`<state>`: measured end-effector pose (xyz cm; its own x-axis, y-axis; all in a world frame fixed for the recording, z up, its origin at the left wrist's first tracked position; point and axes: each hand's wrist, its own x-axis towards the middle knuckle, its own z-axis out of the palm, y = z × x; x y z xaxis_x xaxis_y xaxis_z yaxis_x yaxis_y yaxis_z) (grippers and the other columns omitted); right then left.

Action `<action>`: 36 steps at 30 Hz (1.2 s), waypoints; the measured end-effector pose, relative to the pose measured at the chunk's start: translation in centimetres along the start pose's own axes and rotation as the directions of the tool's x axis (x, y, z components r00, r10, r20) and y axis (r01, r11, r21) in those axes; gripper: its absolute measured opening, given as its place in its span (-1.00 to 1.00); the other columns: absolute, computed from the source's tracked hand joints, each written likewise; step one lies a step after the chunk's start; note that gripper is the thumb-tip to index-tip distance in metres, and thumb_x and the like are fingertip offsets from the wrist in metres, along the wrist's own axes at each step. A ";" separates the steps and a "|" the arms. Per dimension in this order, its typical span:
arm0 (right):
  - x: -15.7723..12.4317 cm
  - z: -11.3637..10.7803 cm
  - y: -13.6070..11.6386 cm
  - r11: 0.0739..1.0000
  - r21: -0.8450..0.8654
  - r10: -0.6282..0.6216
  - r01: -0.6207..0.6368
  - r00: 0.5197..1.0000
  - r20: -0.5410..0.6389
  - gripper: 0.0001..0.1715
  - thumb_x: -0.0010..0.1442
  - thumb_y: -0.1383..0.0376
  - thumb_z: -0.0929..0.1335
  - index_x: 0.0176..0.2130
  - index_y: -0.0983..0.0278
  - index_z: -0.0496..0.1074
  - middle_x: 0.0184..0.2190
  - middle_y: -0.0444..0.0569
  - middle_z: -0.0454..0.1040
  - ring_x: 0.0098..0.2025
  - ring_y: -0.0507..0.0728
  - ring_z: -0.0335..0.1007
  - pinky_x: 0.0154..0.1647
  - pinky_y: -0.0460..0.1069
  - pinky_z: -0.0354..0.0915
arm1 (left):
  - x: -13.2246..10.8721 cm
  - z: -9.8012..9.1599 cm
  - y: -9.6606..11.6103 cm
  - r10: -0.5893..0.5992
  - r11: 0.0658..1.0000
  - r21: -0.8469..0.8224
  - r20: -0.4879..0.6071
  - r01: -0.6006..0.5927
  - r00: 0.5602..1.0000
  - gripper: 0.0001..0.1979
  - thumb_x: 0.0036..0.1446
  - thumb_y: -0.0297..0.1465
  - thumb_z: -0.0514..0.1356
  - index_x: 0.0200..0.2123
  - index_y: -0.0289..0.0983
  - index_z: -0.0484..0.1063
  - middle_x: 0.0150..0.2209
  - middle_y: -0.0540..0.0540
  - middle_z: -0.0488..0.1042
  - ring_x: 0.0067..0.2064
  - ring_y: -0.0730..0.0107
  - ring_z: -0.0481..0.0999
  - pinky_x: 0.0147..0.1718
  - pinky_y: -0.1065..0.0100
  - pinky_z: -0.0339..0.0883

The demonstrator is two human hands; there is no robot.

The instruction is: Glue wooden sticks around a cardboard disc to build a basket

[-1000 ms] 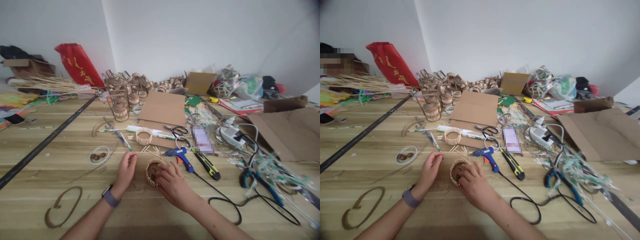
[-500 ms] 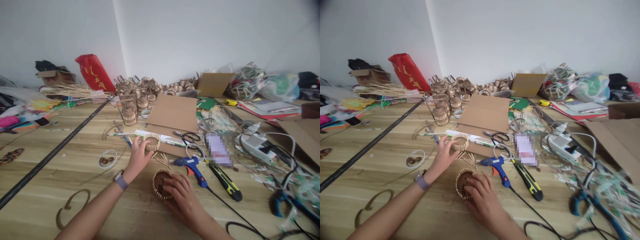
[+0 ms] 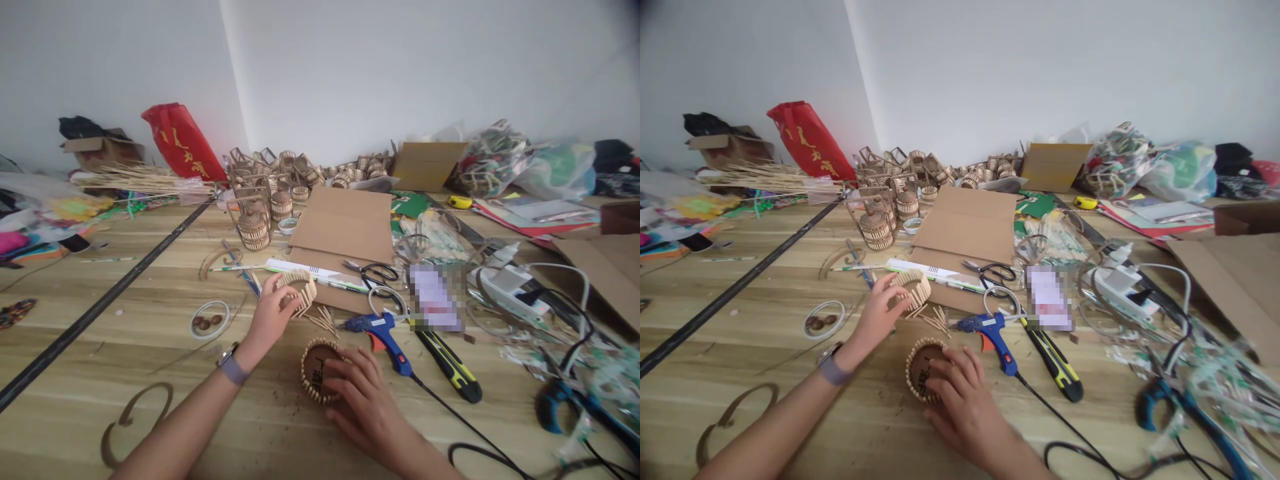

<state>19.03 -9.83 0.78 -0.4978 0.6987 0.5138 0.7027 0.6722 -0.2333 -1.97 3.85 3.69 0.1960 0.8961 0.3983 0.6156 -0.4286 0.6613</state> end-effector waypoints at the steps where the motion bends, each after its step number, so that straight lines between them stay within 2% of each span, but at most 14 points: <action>1: 0.0 -0.2 0.0 1.000 -0.001 -0.005 0.005 1.000 -0.014 -0.74 0.19 0.25 0.35 -0.08 0.17 0.39 -0.03 0.02 0.52 0.14 0.28 0.27 0.14 0.25 0.17 | -0.8 -0.6 0.2 0.015 1.000 0.002 0.001 -0.015 1.000 -0.89 0.18 -0.34 0.16 -0.33 -0.21 0.47 0.12 -0.20 0.24 0.22 0.02 0.23 0.18 0.01 0.18; 5: 0.0 -1.2 0.6 0.998 -0.010 0.065 -0.067 0.991 -0.118 -0.81 0.23 0.29 0.32 -0.11 0.20 0.40 -0.16 0.02 0.55 -0.07 0.20 0.38 -0.05 0.12 0.26 | -5.0 -2.9 0.6 0.070 0.996 0.065 -0.033 -0.068 0.997 -0.81 0.21 -0.23 0.13 -0.33 -0.16 0.50 0.17 -0.17 0.21 0.21 0.00 0.25 0.12 0.03 0.27; 8: -0.1 -2.4 2.1 0.975 -0.089 0.190 -0.206 0.969 -0.156 -0.85 0.28 0.29 0.27 -0.20 0.21 0.43 -0.28 0.01 0.55 -0.24 0.18 0.39 -0.22 0.07 0.25 | -8.2 -4.2 0.4 0.049 0.987 0.155 -0.054 -0.040 0.997 -0.79 0.23 -0.24 0.10 -0.33 -0.15 0.51 0.17 -0.18 0.21 0.21 -0.01 0.25 0.06 0.03 0.34; 10: -0.4 -3.3 3.4 0.926 -0.175 0.314 -0.335 0.939 -0.139 -0.76 0.30 0.22 0.24 -0.26 0.23 0.45 -0.35 0.02 0.53 -0.33 0.19 0.38 -0.31 0.07 0.23 | -9.9 -4.5 0.1 0.043 0.979 0.200 -0.070 -0.028 0.997 -0.79 0.22 -0.24 0.12 -0.36 -0.16 0.51 0.16 -0.19 0.21 0.19 -0.02 0.28 0.03 0.03 0.37; 12: -0.8 -4.1 4.6 0.844 -0.245 0.473 -0.477 0.878 -0.078 -0.68 0.30 0.15 0.22 -0.27 0.25 0.46 -0.36 0.05 0.52 -0.31 0.22 0.41 -0.28 0.08 0.25 | -11.2 -4.3 -0.2 0.043 0.975 0.219 -0.057 -0.030 0.997 -0.79 0.24 -0.29 0.09 -0.33 -0.17 0.51 0.17 -0.19 0.21 0.16 0.02 0.31 -0.01 0.07 0.40; 15: -1.6 -4.6 5.5 0.693 -0.315 0.686 -0.648 0.727 0.014 -0.64 0.26 0.12 0.22 -0.19 0.30 0.46 -0.32 0.10 0.53 -0.28 0.26 0.47 -0.26 0.09 0.28 | -12.4 -3.5 -0.5 0.090 0.968 0.236 -0.014 -0.084 0.996 -0.81 0.25 -0.34 0.08 -0.31 -0.18 0.50 0.15 -0.19 0.25 0.15 0.07 0.34 0.00 0.08 0.40; 17: -1.9 -4.5 5.6 0.623 -0.313 0.769 -0.717 0.634 0.079 -0.61 0.25 0.11 0.22 -0.14 0.31 0.44 -0.29 0.10 0.54 -0.30 0.24 0.49 -0.32 0.06 0.28 | -12.8 -3.0 -0.6 0.125 0.960 0.246 0.046 -0.133 0.991 -0.81 0.26 -0.36 0.07 -0.29 -0.18 0.49 0.14 -0.20 0.28 0.14 0.09 0.35 0.01 0.08 0.40; 19: -1.9 -4.2 5.5 0.602 -0.275 0.795 -0.750 0.593 0.123 -0.61 0.24 0.11 0.20 -0.14 0.29 0.43 -0.28 0.09 0.55 -0.32 0.22 0.50 -0.35 0.03 0.27 | -13.0 -2.9 -0.5 0.142 0.947 0.281 0.067 -0.155 0.988 -0.83 0.26 -0.35 0.07 -0.24 -0.18 0.47 0.13 -0.20 0.29 0.18 0.04 0.31 0.03 0.02 0.38; 23: -1.5 -3.9 5.3 0.634 -0.214 0.772 -0.743 0.624 0.120 -0.62 0.23 0.12 0.18 -0.22 0.30 0.43 -0.34 0.09 0.54 -0.31 0.22 0.50 -0.31 0.02 0.29 | -12.9 -3.0 0.6 0.253 0.889 0.376 0.070 -0.261 0.965 -0.76 0.26 -0.37 0.09 -0.02 -0.20 0.39 0.15 -0.23 0.28 0.29 -0.06 0.13 0.08 -0.09 0.31; 25: -1.3 -4.2 5.1 0.633 -0.238 0.769 -0.736 0.634 0.083 -0.63 0.22 0.12 0.18 -0.27 0.29 0.43 -0.38 0.08 0.54 -0.34 0.22 0.51 -0.34 0.02 0.29 | -12.8 -2.9 1.3 0.334 0.840 0.398 0.154 -0.368 0.930 -0.66 0.25 -0.39 0.10 0.09 -0.15 0.32 0.14 -0.21 0.29 0.26 -0.02 0.17 0.08 -0.08 0.31; 27: -1.2 -4.9 4.7 0.629 -0.286 0.757 -0.723 0.653 0.016 -0.66 0.21 0.13 0.18 -0.30 0.27 0.42 -0.41 0.07 0.53 -0.39 0.22 0.51 -0.39 0.02 0.29 | -12.5 -2.4 2.0 0.369 0.792 0.434 0.222 -0.431 0.902 -0.60 0.18 -0.38 0.19 0.10 -0.08 0.33 0.08 -0.19 0.36 0.19 -0.05 0.26 0.06 -0.13 0.30; 31: -1.7 -7.0 3.5 0.626 -0.367 0.705 -0.688 0.700 -0.109 -0.70 0.20 0.14 0.19 -0.27 0.23 0.42 -0.35 0.05 0.54 -0.49 0.17 0.49 -0.52 -0.02 0.26 | -11.7 -1.2 3.0 0.243 0.772 0.512 0.311 -0.378 0.919 -0.59 -0.01 -0.43 0.36 -0.06 -0.04 0.47 -0.13 -0.13 0.47 -0.04 0.01 0.45 0.02 -0.16 0.32; 34: -3.0 -9.1 2.8 0.573 -0.412 0.719 -0.709 0.676 -0.163 -0.65 0.20 0.08 0.19 -0.25 0.22 0.43 -0.32 0.03 0.55 -0.55 0.14 0.47 -0.61 -0.03 0.23 | -11.0 -0.8 3.5 0.141 0.769 0.543 0.371 -0.337 0.918 -0.67 0.00 -0.46 0.36 -0.14 -0.06 0.52 -0.21 -0.11 0.50 -0.13 0.08 0.49 -0.03 -0.08 0.36; 36: -4.2 -10.6 2.7 0.521 -0.429 0.734 -0.739 0.644 -0.218 -0.60 0.19 0.04 0.18 -0.23 0.22 0.44 -0.31 0.04 0.56 -0.51 0.16 0.49 -0.57 -0.02 0.27 | -10.6 -0.9 3.7 0.103 0.769 0.544 0.412 -0.336 0.905 -0.74 0.06 -0.45 0.31 -0.15 -0.07 0.54 -0.24 -0.11 0.51 -0.16 0.08 0.51 -0.08 -0.04 0.38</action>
<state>28.39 -13.57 6.75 0.3060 0.8894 0.3397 0.9512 -0.2711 -0.1471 -2.50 -7.32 2.48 0.5555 0.8146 0.1668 0.8231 -0.5672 0.0287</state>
